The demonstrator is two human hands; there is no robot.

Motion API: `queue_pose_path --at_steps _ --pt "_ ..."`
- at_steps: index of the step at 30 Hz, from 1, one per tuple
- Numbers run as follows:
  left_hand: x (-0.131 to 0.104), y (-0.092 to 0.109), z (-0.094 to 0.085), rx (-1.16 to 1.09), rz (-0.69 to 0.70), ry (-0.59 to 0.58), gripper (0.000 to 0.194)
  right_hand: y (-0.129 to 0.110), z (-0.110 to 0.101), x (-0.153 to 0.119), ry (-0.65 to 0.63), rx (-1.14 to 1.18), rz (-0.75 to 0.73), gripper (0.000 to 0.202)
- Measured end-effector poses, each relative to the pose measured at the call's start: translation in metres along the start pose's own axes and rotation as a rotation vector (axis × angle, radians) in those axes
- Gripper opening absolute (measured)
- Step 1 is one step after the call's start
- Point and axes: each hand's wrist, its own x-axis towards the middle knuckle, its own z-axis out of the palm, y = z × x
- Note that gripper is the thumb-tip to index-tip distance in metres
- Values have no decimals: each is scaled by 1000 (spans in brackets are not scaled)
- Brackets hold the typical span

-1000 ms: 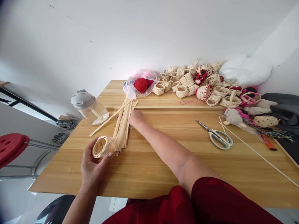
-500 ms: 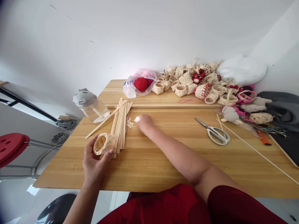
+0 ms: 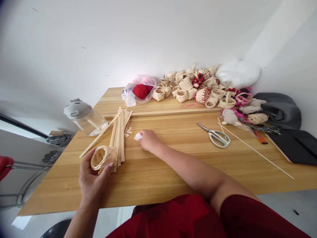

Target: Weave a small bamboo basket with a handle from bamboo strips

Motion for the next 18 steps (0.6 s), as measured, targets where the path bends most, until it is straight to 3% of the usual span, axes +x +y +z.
queue_pose_path --at_steps 4,8,13,16,18 --pt "-1 0 -4 59 2 42 90 -42 27 31 -36 84 -62 15" --pt "0 2 -4 125 -33 72 94 -51 17 52 32 129 -102 22" --pt "2 1 -2 166 -60 87 96 -6 -8 20 156 159 -194 38" --pt "2 1 -2 191 -46 74 97 40 -28 -9 216 120 -195 19" --pt "1 4 -1 226 -41 77 96 68 -47 -22 265 79 -157 17"
